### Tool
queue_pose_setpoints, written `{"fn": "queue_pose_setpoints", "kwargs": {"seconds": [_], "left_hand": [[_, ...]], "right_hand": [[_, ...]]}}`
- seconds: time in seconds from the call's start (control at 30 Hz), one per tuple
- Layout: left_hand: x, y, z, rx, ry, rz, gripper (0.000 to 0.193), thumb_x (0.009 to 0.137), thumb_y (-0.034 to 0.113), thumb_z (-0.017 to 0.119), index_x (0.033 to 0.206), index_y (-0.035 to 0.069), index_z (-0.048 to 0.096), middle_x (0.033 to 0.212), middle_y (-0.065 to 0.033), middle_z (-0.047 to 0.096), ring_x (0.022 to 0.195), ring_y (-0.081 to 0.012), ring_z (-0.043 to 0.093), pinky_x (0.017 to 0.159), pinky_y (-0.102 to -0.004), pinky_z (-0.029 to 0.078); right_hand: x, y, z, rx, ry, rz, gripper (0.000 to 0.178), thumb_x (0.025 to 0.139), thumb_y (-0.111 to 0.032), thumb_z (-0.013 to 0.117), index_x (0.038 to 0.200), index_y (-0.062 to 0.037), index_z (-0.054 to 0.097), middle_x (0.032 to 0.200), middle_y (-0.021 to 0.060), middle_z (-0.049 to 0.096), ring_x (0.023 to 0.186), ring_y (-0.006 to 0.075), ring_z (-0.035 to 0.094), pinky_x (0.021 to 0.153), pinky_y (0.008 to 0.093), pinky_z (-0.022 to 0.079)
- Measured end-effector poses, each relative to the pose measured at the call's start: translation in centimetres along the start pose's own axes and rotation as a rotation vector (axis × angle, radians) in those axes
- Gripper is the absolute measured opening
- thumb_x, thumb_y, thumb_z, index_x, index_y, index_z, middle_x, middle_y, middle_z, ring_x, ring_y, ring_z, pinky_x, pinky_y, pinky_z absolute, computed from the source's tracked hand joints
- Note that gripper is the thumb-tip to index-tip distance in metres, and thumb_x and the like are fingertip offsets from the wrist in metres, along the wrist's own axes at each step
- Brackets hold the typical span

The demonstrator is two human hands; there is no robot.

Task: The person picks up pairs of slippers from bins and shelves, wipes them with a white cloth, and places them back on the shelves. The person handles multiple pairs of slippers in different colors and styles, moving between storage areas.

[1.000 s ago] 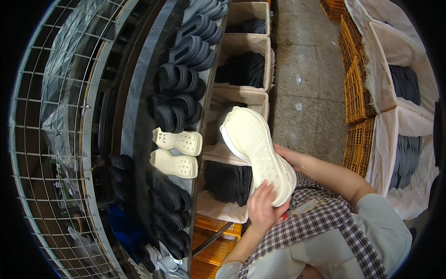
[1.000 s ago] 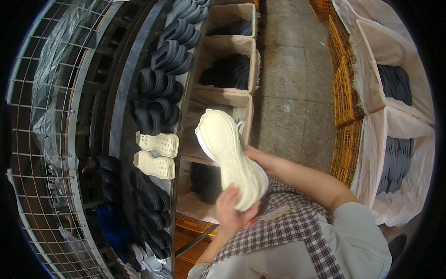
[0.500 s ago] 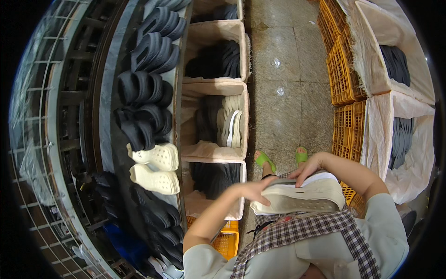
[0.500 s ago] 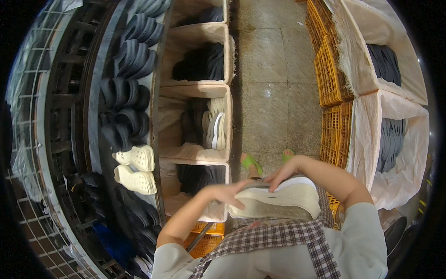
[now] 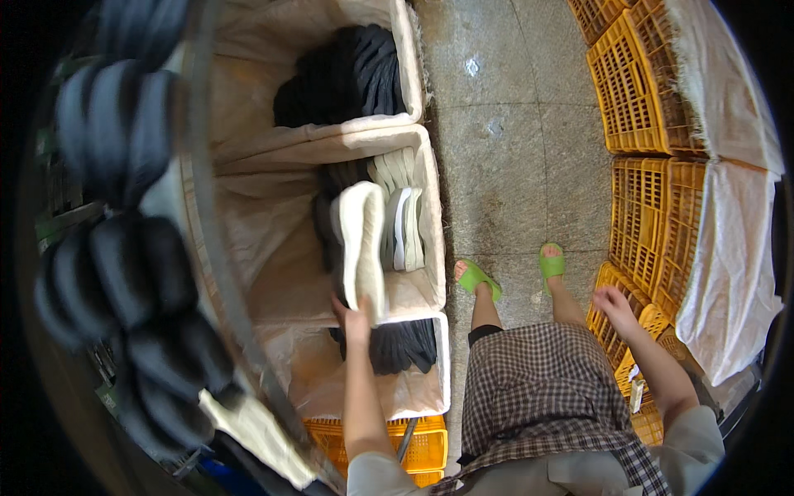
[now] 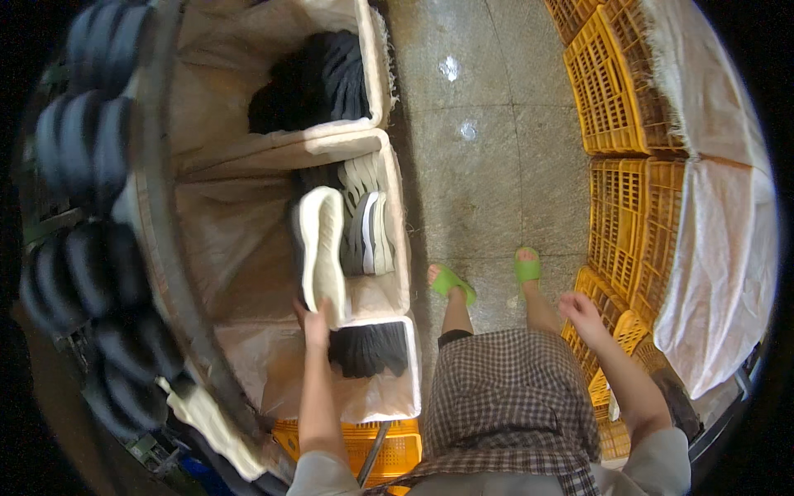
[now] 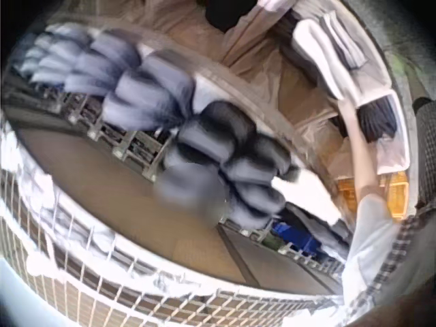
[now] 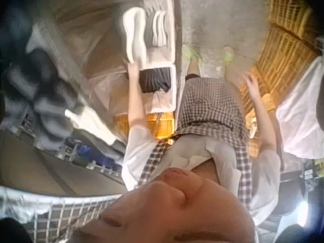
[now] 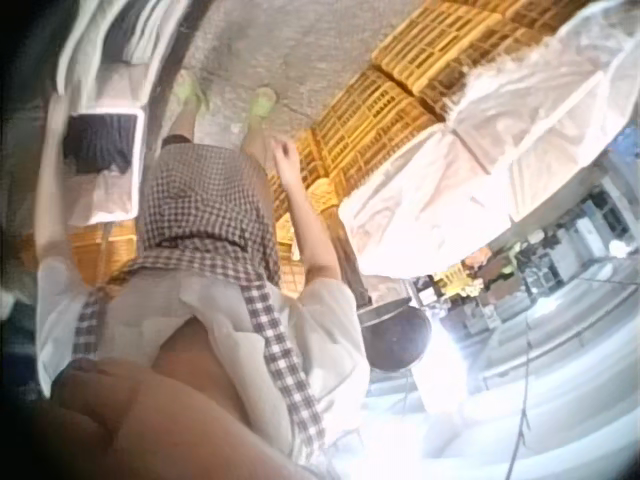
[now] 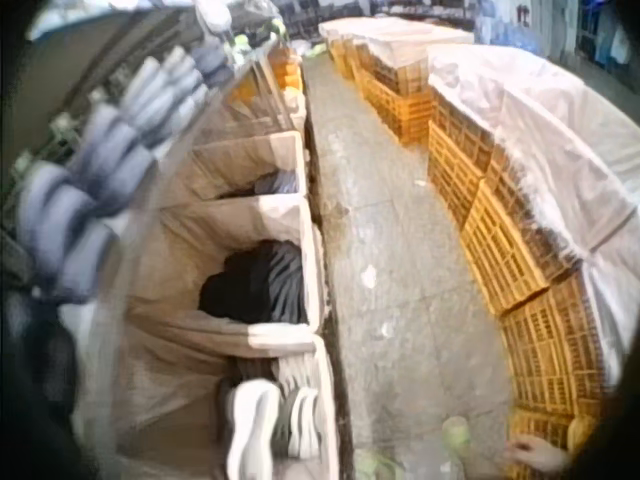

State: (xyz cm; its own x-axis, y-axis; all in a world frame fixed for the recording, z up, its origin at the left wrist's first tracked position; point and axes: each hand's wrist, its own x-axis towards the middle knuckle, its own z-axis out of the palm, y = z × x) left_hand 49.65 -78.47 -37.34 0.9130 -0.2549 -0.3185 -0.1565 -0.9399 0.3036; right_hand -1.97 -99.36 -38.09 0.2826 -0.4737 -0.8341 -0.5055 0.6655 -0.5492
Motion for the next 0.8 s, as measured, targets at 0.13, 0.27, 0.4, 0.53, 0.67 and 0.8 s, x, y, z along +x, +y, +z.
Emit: {"fn": "queue_pose_setpoints", "kwargs": {"seconds": [0.13, 0.27, 0.4, 0.53, 0.67, 0.8], "left_hand": [[13.6, -2.1, 7.2, 0.154, 0.159, 0.196, 0.079, 0.077, 0.019, 0.073, 0.14, 0.0, 0.03, 0.135, -0.0249, 0.041, 0.121, -0.0429, 0.043, 0.102, -0.0459, 0.037], [17.1, -1.7, 17.1, 0.523, -0.02, 0.541, 0.085, 0.068, 0.013, 0.076, 0.14, 0.007, 0.031, 0.124, -0.0263, 0.046, 0.112, -0.0423, 0.048, 0.097, -0.0473, 0.04], [16.6, -1.4, 21.7, 0.351, -0.029, 0.424, 0.101, 0.068, 0.03, 0.079, 0.146, 0.009, 0.018, 0.133, -0.0264, 0.038, 0.119, -0.0429, 0.042, 0.1, -0.0461, 0.038], [18.0, -0.2, 19.9, 0.486, -0.218, 0.268, 0.111, 0.068, 0.059, 0.072, 0.148, 0.01, 0.012, 0.146, -0.025, 0.026, 0.133, -0.0386, 0.03, 0.105, -0.0537, 0.03], [17.0, 3.0, 18.0, 0.705, -0.23, 0.178, 0.108, 0.071, 0.065, 0.064, 0.149, 0.011, 0.012, 0.152, -0.0203, 0.017, 0.141, -0.0325, 0.016, 0.106, -0.0623, 0.021], [6.7, 6.4, 16.8, 0.203, -0.026, 0.365, 0.081, 0.083, 0.038, 0.064, 0.143, 0.003, 0.023, 0.139, -0.0295, 0.032, 0.13, -0.0419, 0.032, 0.107, -0.049, 0.028]], "right_hand": [[-1.2, 9.3, 1.1, 0.061, 0.072, 0.244, 0.017, 0.092, -0.018, 0.059, 0.096, -0.003, 0.054, 0.083, 0.002, 0.052, 0.077, 0.0126, 0.052, 0.073, 0.0288, 0.044], [-1.5, 15.4, 2.9, 0.163, 0.18, 0.44, 0.014, 0.091, -0.017, 0.059, 0.095, -0.0037, 0.055, 0.083, 0.0031, 0.057, 0.075, 0.0123, 0.053, 0.071, 0.0281, 0.046], [-1.1, 18.0, 4.8, 0.172, 0.155, 0.551, 0.015, 0.09, -0.018, 0.059, 0.094, -0.004, 0.056, 0.08, 0.0019, 0.057, 0.07, 0.0115, 0.052, 0.066, 0.025, 0.044], [0.1, 17.7, 6.6, 0.196, 0.087, 0.456, 0.013, 0.091, -0.019, 0.057, 0.092, -0.0053, 0.057, 0.077, 0.001, 0.056, 0.067, 0.0109, 0.051, 0.061, 0.0233, 0.042], [1.8, 14.0, 7.7, 0.29, -0.007, 0.381, 0.01, 0.092, -0.017, 0.055, 0.093, -0.0066, 0.055, 0.078, -0.0004, 0.055, 0.067, 0.0085, 0.051, 0.06, 0.0217, 0.041], [1.5, 8.4, 8.0, 0.222, 0.028, 0.283, 0.012, 0.092, -0.014, 0.056, 0.101, -0.0062, 0.054, 0.08, -0.0007, 0.055, 0.07, 0.0079, 0.052, 0.063, 0.0216, 0.043]]}}
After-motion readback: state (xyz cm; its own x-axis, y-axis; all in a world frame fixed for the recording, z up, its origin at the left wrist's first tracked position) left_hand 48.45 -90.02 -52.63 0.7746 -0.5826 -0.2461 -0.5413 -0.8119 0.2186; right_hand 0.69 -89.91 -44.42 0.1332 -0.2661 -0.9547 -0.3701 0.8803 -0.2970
